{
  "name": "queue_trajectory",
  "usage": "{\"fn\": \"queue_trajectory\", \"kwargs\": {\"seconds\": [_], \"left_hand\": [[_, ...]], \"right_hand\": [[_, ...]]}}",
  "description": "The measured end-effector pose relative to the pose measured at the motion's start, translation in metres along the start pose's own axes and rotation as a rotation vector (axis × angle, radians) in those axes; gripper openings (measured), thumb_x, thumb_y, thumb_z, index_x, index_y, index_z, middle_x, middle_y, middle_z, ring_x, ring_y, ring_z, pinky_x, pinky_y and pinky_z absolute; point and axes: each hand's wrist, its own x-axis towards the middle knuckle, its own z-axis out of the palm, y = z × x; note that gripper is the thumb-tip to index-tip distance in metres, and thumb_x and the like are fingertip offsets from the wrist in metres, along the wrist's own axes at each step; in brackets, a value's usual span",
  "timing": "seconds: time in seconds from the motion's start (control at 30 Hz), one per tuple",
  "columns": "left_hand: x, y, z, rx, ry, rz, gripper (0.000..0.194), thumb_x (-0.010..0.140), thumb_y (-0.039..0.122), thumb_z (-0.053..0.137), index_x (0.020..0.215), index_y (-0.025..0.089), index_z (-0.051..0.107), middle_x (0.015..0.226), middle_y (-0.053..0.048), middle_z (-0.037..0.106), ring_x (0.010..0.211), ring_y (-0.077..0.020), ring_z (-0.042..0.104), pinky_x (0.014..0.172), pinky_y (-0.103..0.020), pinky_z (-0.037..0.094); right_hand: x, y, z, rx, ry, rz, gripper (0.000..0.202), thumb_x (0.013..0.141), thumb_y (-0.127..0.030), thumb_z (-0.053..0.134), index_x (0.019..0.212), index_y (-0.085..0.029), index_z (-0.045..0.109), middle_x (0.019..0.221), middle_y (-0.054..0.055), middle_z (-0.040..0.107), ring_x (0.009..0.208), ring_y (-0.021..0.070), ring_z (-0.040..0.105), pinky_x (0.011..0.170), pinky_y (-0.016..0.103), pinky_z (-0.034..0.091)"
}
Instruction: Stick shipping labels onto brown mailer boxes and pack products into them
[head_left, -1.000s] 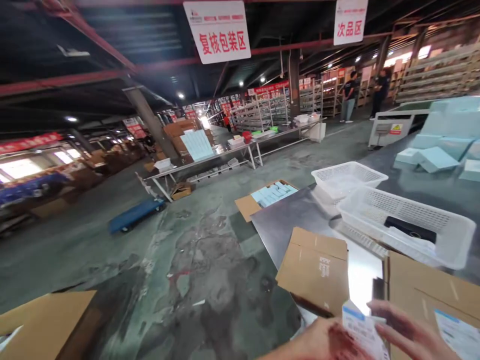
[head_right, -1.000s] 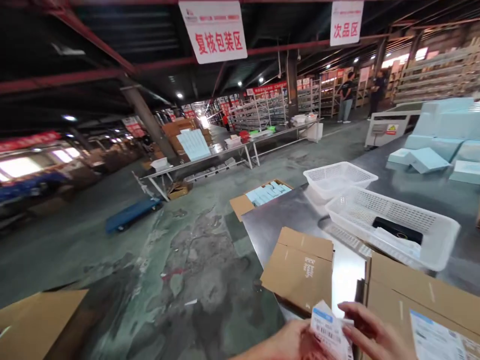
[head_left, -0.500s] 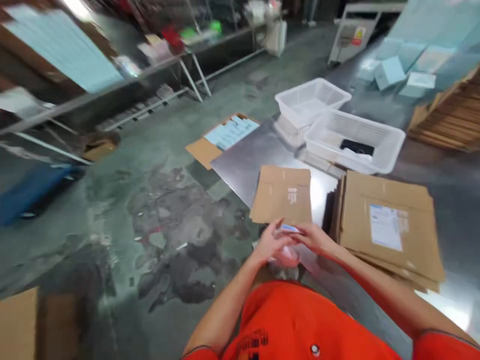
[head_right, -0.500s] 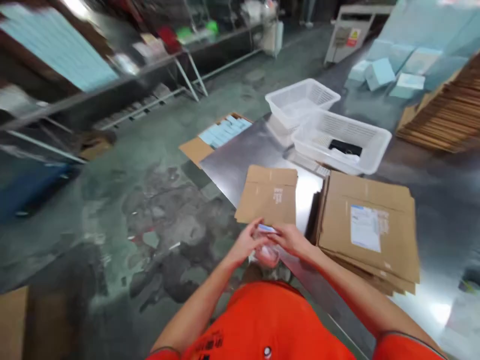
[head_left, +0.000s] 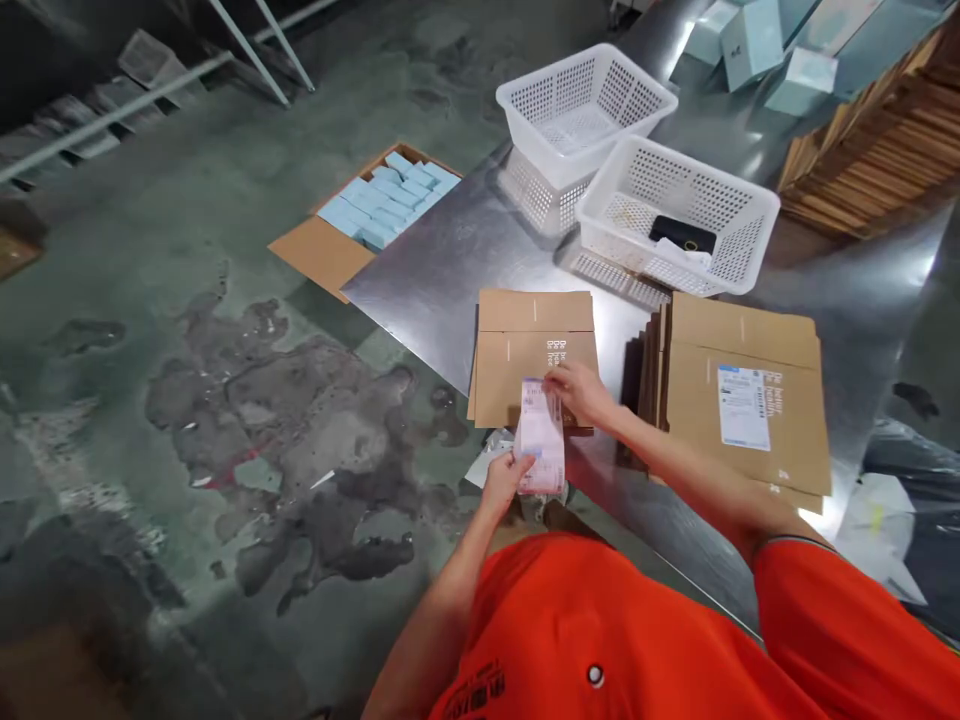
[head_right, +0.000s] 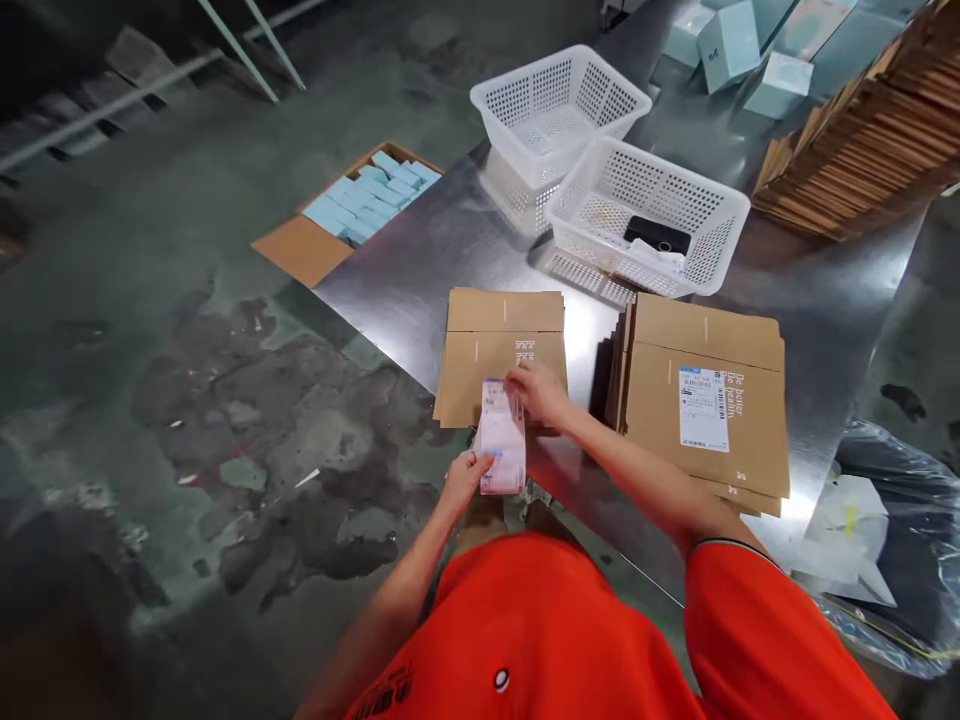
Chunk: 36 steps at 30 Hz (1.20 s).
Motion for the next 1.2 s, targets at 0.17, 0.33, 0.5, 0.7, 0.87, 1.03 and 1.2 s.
{"fn": "queue_trajectory", "kwargs": {"seconds": [0.17, 0.33, 0.5, 0.7, 0.87, 1.03, 1.2], "left_hand": [[-0.013, -0.038, -0.006, -0.023, -0.019, -0.073, 0.042, 0.054, 0.045, 0.083, 0.080, 0.014, 0.073, 0.075, -0.008, 0.072, 0.073, -0.0227, 0.065, 0.068, -0.033, 0.053], [-0.046, -0.055, -0.042, 0.018, 0.085, -0.149, 0.033, 0.055, 0.045, 0.082, 0.065, 0.015, 0.071, 0.064, -0.008, 0.070, 0.069, -0.0258, 0.065, 0.065, -0.035, 0.054], [-0.018, -0.010, -0.065, -0.082, 0.321, 0.091, 0.048, 0.065, 0.043, 0.076, 0.101, 0.012, 0.074, 0.105, -0.013, 0.075, 0.095, -0.0269, 0.068, 0.081, -0.034, 0.055], [0.029, 0.019, -0.059, 0.027, 0.277, 0.242, 0.049, 0.072, 0.029, 0.073, 0.119, 0.016, 0.069, 0.127, -0.013, 0.067, 0.113, -0.0276, 0.064, 0.095, -0.036, 0.052], [0.028, 0.021, -0.058, -0.106, 0.383, 0.050, 0.024, 0.072, 0.022, 0.071, 0.093, 0.013, 0.073, 0.091, -0.011, 0.075, 0.088, -0.0262, 0.071, 0.081, -0.039, 0.058], [0.006, 0.060, -0.045, -0.428, 0.454, 0.102, 0.023, 0.072, 0.020, 0.071, 0.093, 0.012, 0.070, 0.088, -0.008, 0.075, 0.082, -0.0210, 0.071, 0.079, -0.036, 0.059], [-0.028, 0.092, -0.010, -0.483, 0.323, 0.294, 0.035, 0.068, 0.023, 0.077, 0.102, 0.021, 0.071, 0.099, -0.003, 0.076, 0.094, -0.0197, 0.069, 0.080, -0.031, 0.058]], "right_hand": [[0.056, 0.021, 0.006, -0.256, 0.002, 0.082, 0.036, 0.091, -0.037, 0.061, 0.122, -0.018, 0.064, 0.119, 0.015, 0.063, 0.108, 0.0313, 0.054, 0.088, 0.041, 0.039], [0.056, 0.017, 0.028, -0.286, 0.121, 0.089, 0.063, 0.093, -0.034, 0.053, 0.150, -0.011, 0.037, 0.147, 0.020, 0.046, 0.133, 0.0355, 0.042, 0.105, 0.051, 0.035], [0.044, -0.006, 0.073, -0.225, 0.101, -0.032, 0.063, 0.097, -0.043, 0.044, 0.149, -0.007, 0.039, 0.157, 0.019, 0.033, 0.147, 0.0341, 0.024, 0.120, 0.056, 0.011], [-0.029, -0.008, 0.078, -0.121, 0.040, -0.033, 0.056, 0.095, -0.037, 0.046, 0.146, -0.013, 0.045, 0.153, 0.014, 0.041, 0.145, 0.0308, 0.030, 0.119, 0.052, 0.020], [-0.046, 0.013, 0.034, 0.026, 0.249, 0.791, 0.047, 0.095, -0.035, 0.045, 0.133, -0.011, 0.057, 0.129, 0.020, 0.058, 0.119, 0.0345, 0.052, 0.099, 0.049, 0.043], [-0.045, 0.003, -0.001, 0.343, 0.449, 0.631, 0.044, 0.085, -0.030, 0.057, 0.127, -0.019, 0.061, 0.123, 0.013, 0.059, 0.109, 0.0256, 0.055, 0.098, 0.041, 0.045], [-0.095, 0.013, -0.064, 0.651, 0.684, 0.563, 0.050, 0.078, -0.032, 0.060, 0.126, -0.017, 0.061, 0.112, 0.008, 0.063, 0.089, 0.0176, 0.059, 0.087, 0.034, 0.051]]}}
